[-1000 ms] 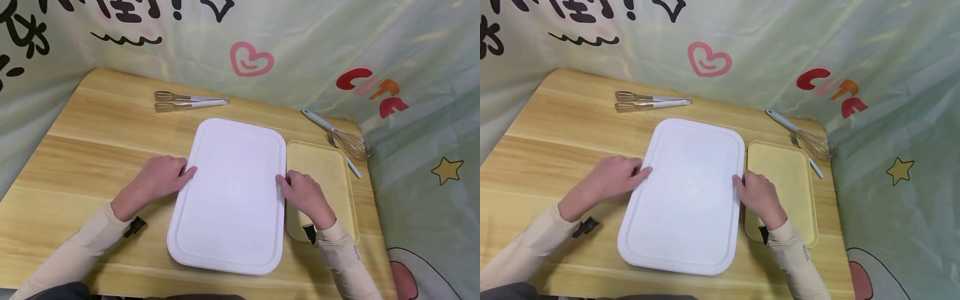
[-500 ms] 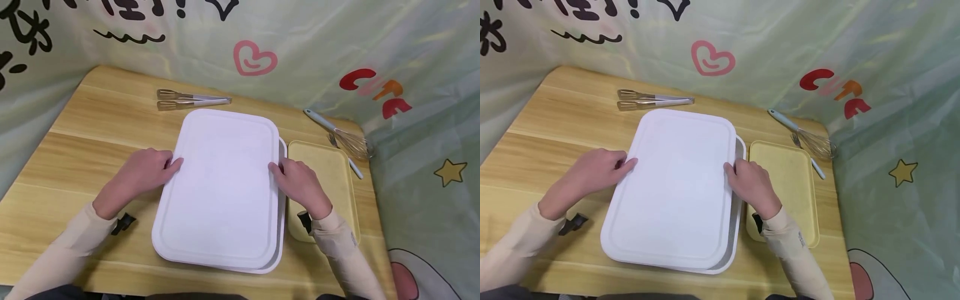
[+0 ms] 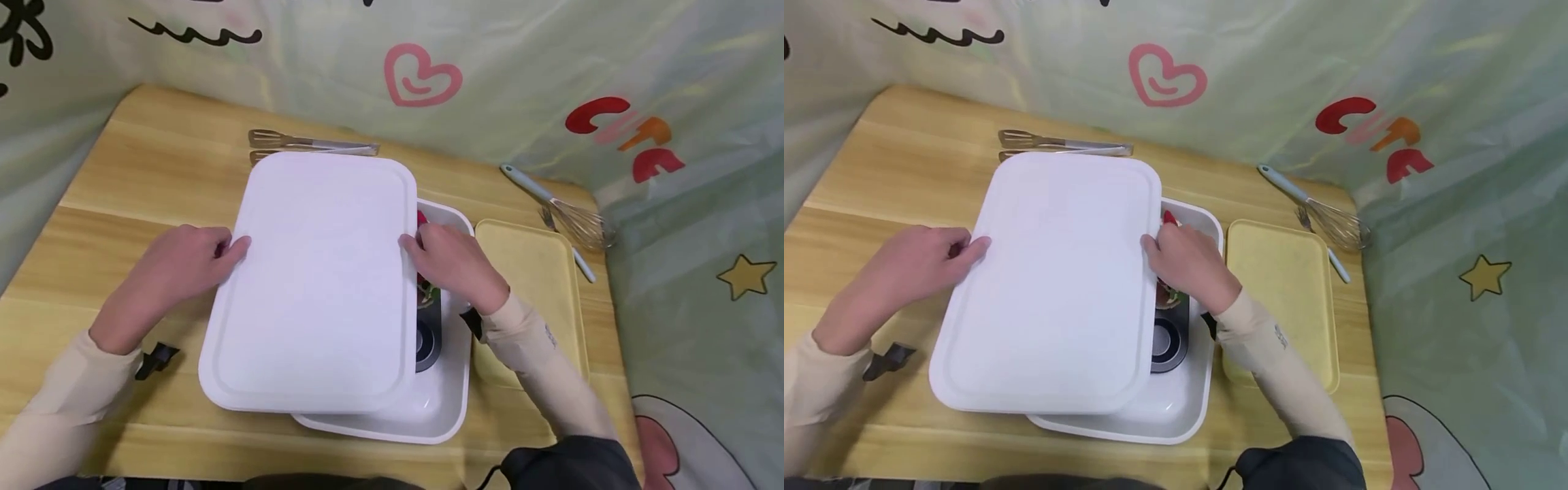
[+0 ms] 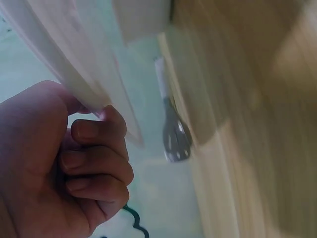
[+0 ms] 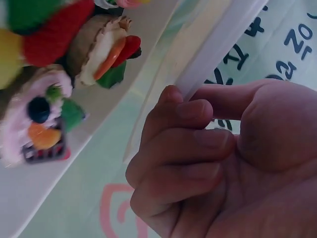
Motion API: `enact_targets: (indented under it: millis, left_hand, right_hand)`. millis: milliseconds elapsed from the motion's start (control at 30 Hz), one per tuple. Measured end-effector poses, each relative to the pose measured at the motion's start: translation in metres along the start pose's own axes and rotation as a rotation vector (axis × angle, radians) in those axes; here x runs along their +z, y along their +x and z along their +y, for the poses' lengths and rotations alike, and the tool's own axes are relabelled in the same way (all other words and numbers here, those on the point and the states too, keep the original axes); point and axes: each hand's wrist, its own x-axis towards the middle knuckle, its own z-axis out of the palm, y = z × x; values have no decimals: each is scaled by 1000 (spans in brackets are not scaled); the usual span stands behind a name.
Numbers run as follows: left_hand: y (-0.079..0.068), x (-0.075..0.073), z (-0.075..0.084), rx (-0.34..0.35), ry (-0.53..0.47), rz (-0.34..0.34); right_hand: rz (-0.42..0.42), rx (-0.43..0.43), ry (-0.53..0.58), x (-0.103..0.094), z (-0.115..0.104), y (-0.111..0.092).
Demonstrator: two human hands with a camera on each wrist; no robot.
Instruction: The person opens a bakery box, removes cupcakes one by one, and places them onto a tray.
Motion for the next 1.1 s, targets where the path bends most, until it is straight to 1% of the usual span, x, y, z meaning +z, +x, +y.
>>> enact_targets:
  millis: [100,200,333,433,600,733,800,900,1033,1100]
  left_hand:
    - [-1,-3,-11,-67,-10,-41]
    - [-4,-7,-23,-116,-23,-60]
    - [-10,-15,-41,-154,-25,-61]
    - [-17,-22,-54,-190,-23,-50]
    - [-31,-27,-68,-215,-25,-31]
    - [-37,-33,-77,-217,1,-10]
    - [-39,-35,-81,-219,15,-4]
    - [-44,-38,-89,-255,-7,-15]
    - [-52,-40,-100,-303,-63,-42]
    - [-55,-40,-105,-312,-72,-48]
  right_hand:
    - [-43,-15,-12,-2,-11,17]
    - [-83,-25,-47,-2,-25,33]
    - [-112,-77,-117,3,-44,50]
    - [-137,-115,-151,8,-59,60]
    - [-178,-164,-191,12,-77,71]
    - [-201,-198,-217,14,-87,79]
    - [-229,-213,-227,15,-91,82]
    - [-274,-213,-186,13,-99,89]
    - [-359,-182,-81,10,-107,100]
    - [-403,-175,-50,10,-112,106]
